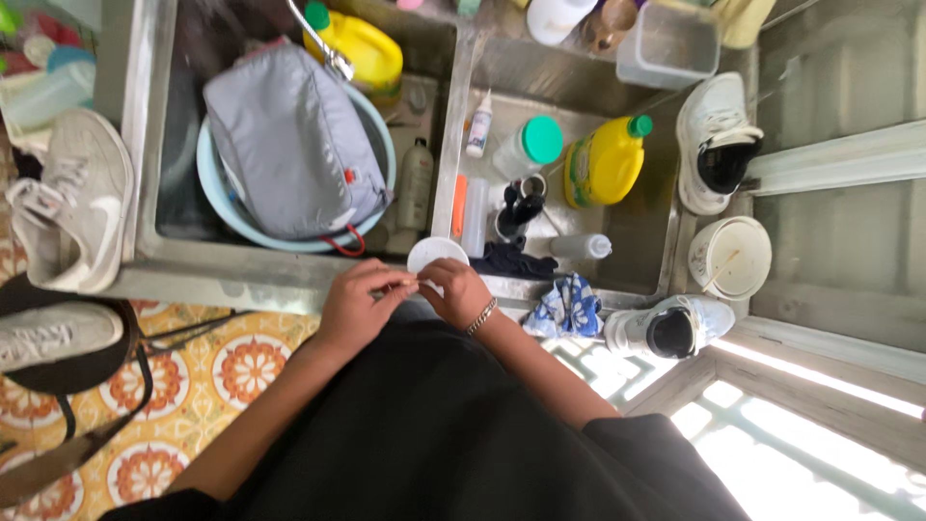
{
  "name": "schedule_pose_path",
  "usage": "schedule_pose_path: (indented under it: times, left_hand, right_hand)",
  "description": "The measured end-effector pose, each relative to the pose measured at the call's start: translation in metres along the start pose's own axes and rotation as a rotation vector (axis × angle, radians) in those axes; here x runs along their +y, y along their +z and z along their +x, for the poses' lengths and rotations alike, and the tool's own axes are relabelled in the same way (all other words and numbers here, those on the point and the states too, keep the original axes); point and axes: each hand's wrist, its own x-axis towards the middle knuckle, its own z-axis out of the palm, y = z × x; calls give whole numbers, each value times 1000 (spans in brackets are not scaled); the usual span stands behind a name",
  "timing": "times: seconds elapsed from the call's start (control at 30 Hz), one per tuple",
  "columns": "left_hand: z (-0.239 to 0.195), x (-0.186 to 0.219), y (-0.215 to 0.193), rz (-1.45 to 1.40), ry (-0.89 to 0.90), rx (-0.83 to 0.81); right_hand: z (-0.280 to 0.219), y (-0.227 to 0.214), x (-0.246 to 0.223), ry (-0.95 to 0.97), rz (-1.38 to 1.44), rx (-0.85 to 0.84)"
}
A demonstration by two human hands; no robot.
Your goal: The person prepares a cleaning solution by pouring a white powder into a cup and adding water. They then scrub a white sneaker with a brush and a toothbrush, apply liquid soap, and remove the shoelaces to clean them separately.
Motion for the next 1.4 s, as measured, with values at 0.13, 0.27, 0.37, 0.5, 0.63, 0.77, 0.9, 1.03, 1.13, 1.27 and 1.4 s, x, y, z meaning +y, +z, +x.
schedule_pose_path:
  times: [0.13,0.27,0.37,0.5,0.63,0.77,0.9,1.03,1.13,1.27,1.4]
  left_hand:
    - [-2,-4,5,13,-23,15]
    - [3,-6,0,-1,-81,49]
    - [8,-10,-3,-13,-83,78]
    - [15,1,-5,-39,-51,124]
    - [34,26,-3,-61,4,123]
    - [55,46,-3,209,328,77]
    - [70,41,-7,220,269,-43]
    - [65,16,-10,-36,-18,-181]
    - [57,-1,-13,-244,-130,-201]
    - [52,-18,-46,-185,-190,-6]
    - [38,-58,-104,-281,-109,342]
  right_hand:
    - [2,-7,-8,-9,32,59]
    - [11,-26,-22,59,69,258]
    - [2,-48,-29,322,281,440]
    - [0,-72,-23,343,647,810]
    - [8,-84,-3,440,519,733]
    - [19,-78,3,437,709,668]
    - [29,-75,-3,471,811,528]
    - [45,-64,2,363,824,391]
    - [59,-54,3,402,677,274]
    - [106,-35,-7,335,551,262]
    - [174,-30,-51,174,529,325]
